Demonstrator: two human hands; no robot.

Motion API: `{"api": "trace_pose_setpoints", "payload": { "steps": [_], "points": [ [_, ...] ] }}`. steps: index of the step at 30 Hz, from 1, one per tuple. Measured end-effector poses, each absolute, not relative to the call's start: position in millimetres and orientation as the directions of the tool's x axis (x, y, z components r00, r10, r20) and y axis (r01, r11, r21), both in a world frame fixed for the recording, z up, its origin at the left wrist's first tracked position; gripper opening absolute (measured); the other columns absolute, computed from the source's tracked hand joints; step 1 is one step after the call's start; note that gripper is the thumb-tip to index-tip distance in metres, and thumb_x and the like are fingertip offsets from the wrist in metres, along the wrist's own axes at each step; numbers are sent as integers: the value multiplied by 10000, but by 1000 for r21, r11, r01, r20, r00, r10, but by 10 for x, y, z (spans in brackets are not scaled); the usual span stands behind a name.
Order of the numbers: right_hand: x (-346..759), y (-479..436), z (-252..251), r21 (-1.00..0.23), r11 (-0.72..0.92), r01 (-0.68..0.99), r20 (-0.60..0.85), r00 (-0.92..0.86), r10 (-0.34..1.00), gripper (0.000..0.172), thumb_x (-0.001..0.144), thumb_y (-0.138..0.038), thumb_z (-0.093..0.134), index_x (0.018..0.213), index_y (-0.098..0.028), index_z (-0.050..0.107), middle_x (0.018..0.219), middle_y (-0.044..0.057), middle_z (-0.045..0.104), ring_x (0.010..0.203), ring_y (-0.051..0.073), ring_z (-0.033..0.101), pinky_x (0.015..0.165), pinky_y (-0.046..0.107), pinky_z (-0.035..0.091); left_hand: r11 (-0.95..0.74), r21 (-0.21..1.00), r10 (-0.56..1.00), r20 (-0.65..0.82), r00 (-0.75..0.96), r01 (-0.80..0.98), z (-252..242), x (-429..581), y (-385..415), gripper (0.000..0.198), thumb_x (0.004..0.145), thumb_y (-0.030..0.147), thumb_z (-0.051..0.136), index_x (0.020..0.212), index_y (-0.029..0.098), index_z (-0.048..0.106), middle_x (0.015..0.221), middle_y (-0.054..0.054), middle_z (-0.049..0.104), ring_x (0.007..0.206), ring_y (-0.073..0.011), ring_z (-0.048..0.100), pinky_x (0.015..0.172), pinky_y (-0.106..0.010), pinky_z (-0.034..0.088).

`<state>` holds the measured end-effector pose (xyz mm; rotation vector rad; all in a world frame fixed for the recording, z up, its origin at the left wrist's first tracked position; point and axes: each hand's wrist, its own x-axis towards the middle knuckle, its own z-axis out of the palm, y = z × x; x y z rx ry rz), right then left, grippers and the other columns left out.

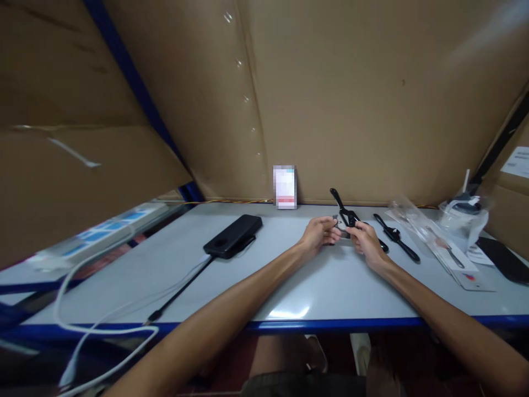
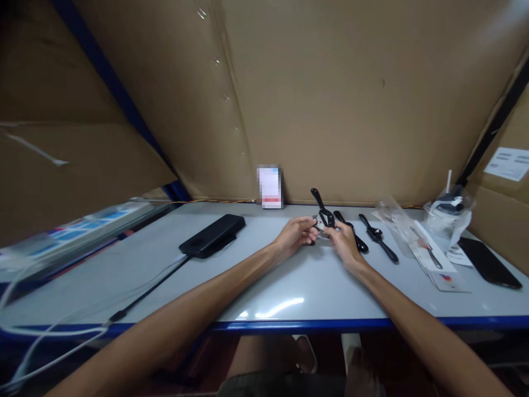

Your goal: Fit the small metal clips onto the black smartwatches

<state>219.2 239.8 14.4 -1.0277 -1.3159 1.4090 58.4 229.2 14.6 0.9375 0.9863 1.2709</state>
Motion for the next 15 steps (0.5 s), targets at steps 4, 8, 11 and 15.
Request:
{"api": "trace_pose_setpoints", "payload": {
  "steps": [4, 8, 11, 15],
  "points": [
    [2204, 2399, 150, -994, 32, -108, 54, -208, 977, 325, 675, -354, 739, 706, -238, 437, 493, -94, 320, 413, 67, 218, 375, 229, 108, 79, 903, 995, -98, -24, -423, 202, 591, 2279, 122, 895, 193, 639, 791, 146, 597, 846, -127, 767, 714, -170, 742, 593, -220, 537],
    [2207, 2414, 145, -991, 41, -128, 63, -173, 983, 366, 690, -375, 740, 698, -243, 398, 488, -98, 315, 405, 65, 214, 369, 224, 114, 50, 876, 993, -93, -66, -480, 211, 573, 2278, 223, 971, 297, 570, 832, 131, 621, 917, -166, 774, 829, -209, 766, 679, -255, 577],
    [2199, 2422, 139, -991, 27, -134, 52, -181, 982, 378, 704, -365, 739, 694, -243, 382, 489, -101, 302, 401, 62, 210, 368, 224, 116, 7, 896, 994, -53, -91, -444, 194, 550, 2291, 103, 915, 220, 642, 887, 121, 635, 909, -145, 769, 822, -209, 766, 670, -252, 574],
    [2181, 2408, 146, -989, 2, -151, 34, -207, 978, 304, 729, -325, 710, 706, -235, 421, 481, -100, 318, 395, 61, 224, 368, 221, 116, 14, 898, 989, -76, -123, -439, 161, 536, 2316, 208, 818, 71, 674, 1006, 139, 617, 905, -93, 756, 740, -189, 758, 658, -263, 577]
  ]
}}
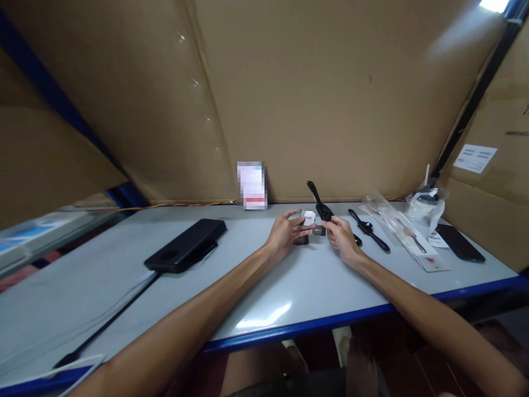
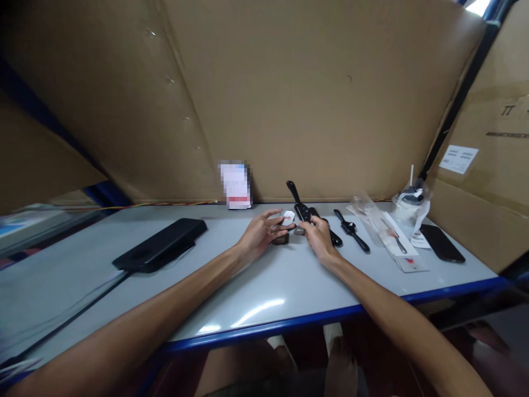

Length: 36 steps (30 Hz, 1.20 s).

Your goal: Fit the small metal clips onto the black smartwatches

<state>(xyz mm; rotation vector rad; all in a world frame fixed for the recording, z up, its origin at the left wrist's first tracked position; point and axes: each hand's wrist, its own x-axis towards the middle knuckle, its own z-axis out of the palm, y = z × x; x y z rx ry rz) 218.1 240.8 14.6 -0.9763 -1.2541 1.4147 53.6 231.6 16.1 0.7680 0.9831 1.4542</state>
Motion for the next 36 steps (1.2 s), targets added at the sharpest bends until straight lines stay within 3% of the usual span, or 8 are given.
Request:
{"api": "trace_pose_setpoints", "payload": {
  "steps": [5, 7, 11, 14, 20, 27, 36],
  "points": [
    [2176, 2384, 159, -990, -29, -136, 4, -237, 971, 268, 748, -305, 713, 727, -223, 458, 470, -106, 324, 391, 54, 216, 367, 214, 115, 27, 910, 989, -83, -119, -413, 127, 544, 2334, 127, 756, 117, 734, 801, 141, 617, 858, -87, 744, 730, -156, 717, 746, -275, 590],
    [2179, 2379, 159, -990, -37, -134, -4, -240, 971, 263, 753, -289, 715, 726, -220, 463, 471, -110, 306, 393, 53, 214, 368, 212, 115, -14, 922, 990, -41, -132, -386, 120, 548, 2332, 149, 709, 176, 781, 768, 138, 650, 837, -72, 732, 745, -147, 689, 711, -244, 570],
    [2184, 2381, 156, -991, -42, -129, -8, -249, 968, 248, 770, -282, 713, 719, -212, 481, 477, -108, 306, 398, 53, 211, 373, 212, 114, -57, 949, 988, 9, -152, -310, 130, 550, 2316, 277, 599, 308, 856, 735, 123, 702, 670, -14, 623, 559, -82, 500, 474, -179, 379],
    [2184, 2389, 152, -990, -50, -129, -17, -250, 968, 260, 775, -280, 712, 716, -216, 468, 484, -108, 314, 396, 52, 208, 371, 213, 115, -65, 957, 989, 23, -148, -284, 157, 550, 2299, 285, 562, 310, 854, 703, 126, 688, 570, 29, 518, 498, -59, 391, 439, -175, 283],
    [2181, 2400, 144, -988, -64, -140, -24, -268, 963, 328, 766, -294, 721, 694, -230, 407, 486, -109, 311, 391, 52, 211, 362, 212, 110, -80, 972, 992, 55, -116, -219, 191, 585, 2267, 249, 621, 317, 788, 651, 143, 612, 622, -8, 577, 494, -79, 478, 406, -177, 246],
    [2158, 2383, 107, -998, -18, -66, 3, -303, 953, 363, 760, -411, 739, 688, -218, 441, 490, -94, 380, 398, 50, 263, 361, 192, 141, -84, 977, 995, 73, -60, -198, 181, 619, 2240, 213, 720, 304, 724, 673, 150, 584, 670, -40, 638, 490, -91, 543, 406, -190, 300],
    [2185, 2422, 55, -991, 136, -19, 135, -295, 946, 410, 787, -558, 706, 700, -195, 535, 525, -53, 499, 399, 69, 401, 347, 190, 298, -134, 983, 991, 131, -29, -127, 173, 621, 2223, 244, 781, 347, 691, 694, 164, 554, 680, -45, 658, 497, -104, 569, 416, -195, 357]
  ]
}}
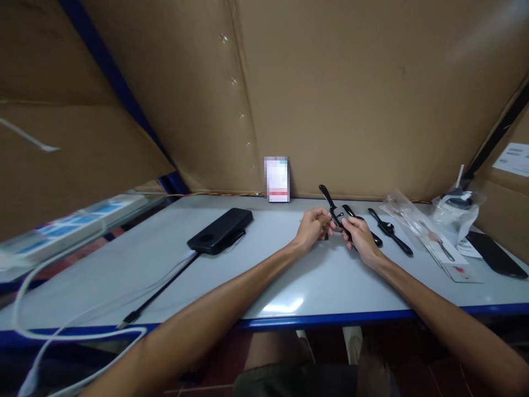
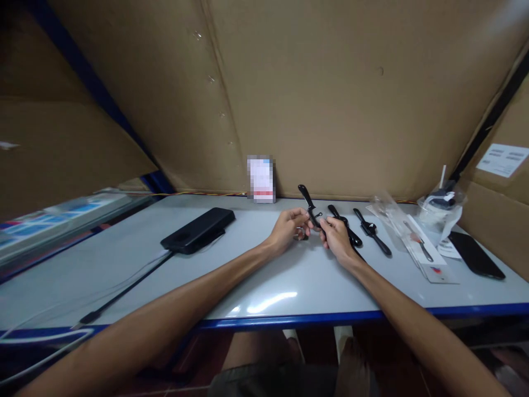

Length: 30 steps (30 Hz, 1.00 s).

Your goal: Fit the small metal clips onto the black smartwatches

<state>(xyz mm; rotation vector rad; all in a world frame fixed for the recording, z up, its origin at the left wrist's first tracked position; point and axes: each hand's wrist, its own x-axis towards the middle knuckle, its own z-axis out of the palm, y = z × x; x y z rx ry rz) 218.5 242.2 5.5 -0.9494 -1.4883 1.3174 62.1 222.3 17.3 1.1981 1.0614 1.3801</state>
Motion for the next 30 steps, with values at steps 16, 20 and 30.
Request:
{"api": "trace_pose_setpoints", "payload": {
  "steps": [16, 20, 30],
  "points": [
    [2224, 2417, 177, -995, 75, -65, 82, -120, 989, 306, 899, -354, 602, 663, -194, 492, 492, -69, 463, 353, 47, 322, 315, 180, 194, -280, 788, 871, 449, -200, 548, 88, -136, 2645, 162, 795, 344, 584, 754, 189, 605, 647, -23, 642, 532, -153, 550, 546, -270, 394],
    [2217, 2437, 153, -995, 74, -72, 82, -112, 990, 302, 908, -315, 584, 655, -199, 468, 489, -64, 467, 363, 52, 341, 317, 178, 206, -227, 577, 874, 476, -96, 785, 19, -257, 2671, 151, 828, 305, 557, 848, 205, 668, 790, -53, 703, 713, -208, 608, 661, -305, 410],
    [2209, 2424, 157, -995, 55, -78, 63, -103, 993, 310, 940, -237, 565, 644, -187, 486, 468, -59, 468, 350, 49, 351, 307, 171, 220, -397, 171, 869, 386, 309, 902, -103, 29, 2583, 402, 953, 379, 533, 1260, 182, 701, 1167, -160, 644, 1078, -319, 549, 967, -457, 435]
  ]
}}
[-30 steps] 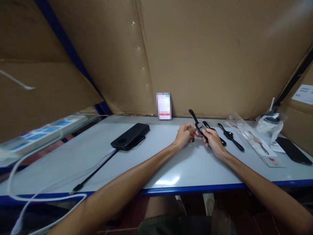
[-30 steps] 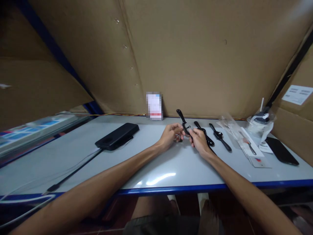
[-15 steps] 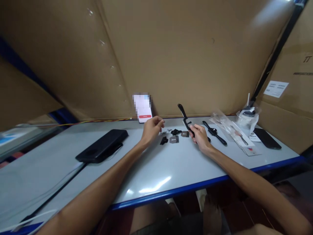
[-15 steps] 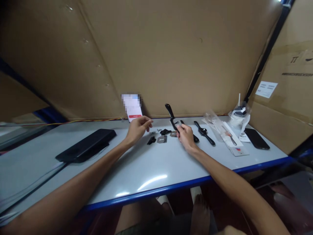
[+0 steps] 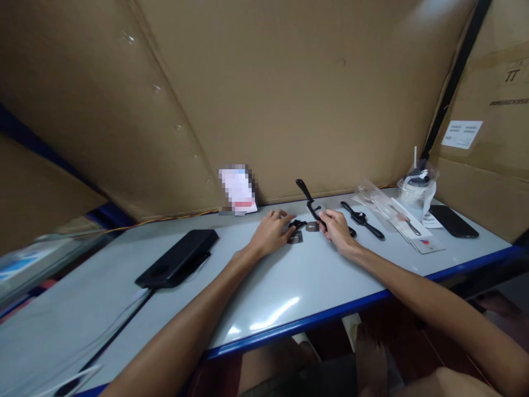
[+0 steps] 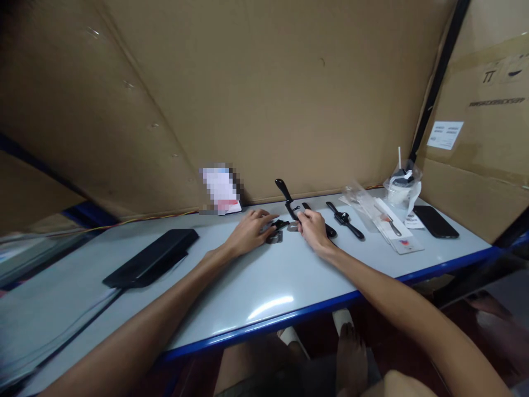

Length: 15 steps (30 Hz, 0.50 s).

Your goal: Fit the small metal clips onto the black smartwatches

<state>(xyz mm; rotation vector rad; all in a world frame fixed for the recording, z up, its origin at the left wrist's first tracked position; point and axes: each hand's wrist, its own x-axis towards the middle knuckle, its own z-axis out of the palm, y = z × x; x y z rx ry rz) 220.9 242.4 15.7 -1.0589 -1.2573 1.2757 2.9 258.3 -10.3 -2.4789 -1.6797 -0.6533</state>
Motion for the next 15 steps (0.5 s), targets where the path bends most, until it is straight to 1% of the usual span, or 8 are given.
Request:
{"api": "trace_pose_setpoints", "payload": {
  "steps": [2, 5, 8, 12, 13, 15],
  "points": [
    [2199, 2408, 163, -996, 49, -69, 56, -106, 993, 310, 948, -218, 545, 645, -184, 491, 467, -57, 472, 351, 50, 353, 309, 171, 222, -394, 172, 870, 388, 305, 903, -149, 37, 2593, 408, 972, 410, 522, 1263, 195, 709, 1188, -164, 629, 1089, -320, 540, 985, -472, 427],
    [2188, 2390, 171, -998, 32, -61, 39, -104, 994, 308, 945, -209, 542, 642, -179, 496, 467, -56, 479, 363, 50, 363, 322, 164, 238, -369, 204, 879, 394, 269, 907, -192, 53, 2609, 379, 956, 446, 575, 1223, 229, 734, 1152, -146, 633, 1092, -314, 541, 981, -458, 430],
    [2185, 2388, 168, -998, 27, -49, 32, -101, 994, 312, 938, -222, 551, 633, -177, 501, 460, -56, 478, 362, 49, 356, 334, 164, 253, -368, 212, 880, 394, 265, 905, -190, 91, 2615, 314, 932, 387, 618, 1175, 237, 746, 1134, -127, 649, 1085, -304, 550, 973, -441, 436],
    [2187, 2397, 148, -999, 27, -47, 32, -103, 994, 314, 914, -252, 601, 625, -180, 500, 469, -55, 491, 361, 48, 362, 340, 167, 257, -347, 243, 895, 375, 242, 906, -151, 155, 2591, 255, 901, 317, 632, 1098, 203, 748, 1112, -121, 678, 1071, -308, 565, 945, -434, 445],
    [2188, 2399, 142, -999, 27, -48, 32, -105, 994, 315, 910, -259, 610, 626, -182, 499, 472, -54, 492, 362, 48, 363, 340, 169, 255, -347, 237, 896, 368, 247, 907, -139, 169, 2578, 253, 906, 306, 623, 1099, 196, 743, 1107, -122, 685, 1062, -308, 569, 933, -433, 444],
    [2193, 2401, 129, -998, 32, -50, 37, -115, 993, 320, 910, -270, 615, 626, -185, 494, 477, -54, 493, 361, 48, 362, 341, 171, 251, -371, 180, 886, 361, 289, 911, -114, 197, 2547, 253, 932, 279, 581, 1115, 195, 734, 1105, -124, 696, 1054, -311, 566, 912, -433, 432]
  ]
}}
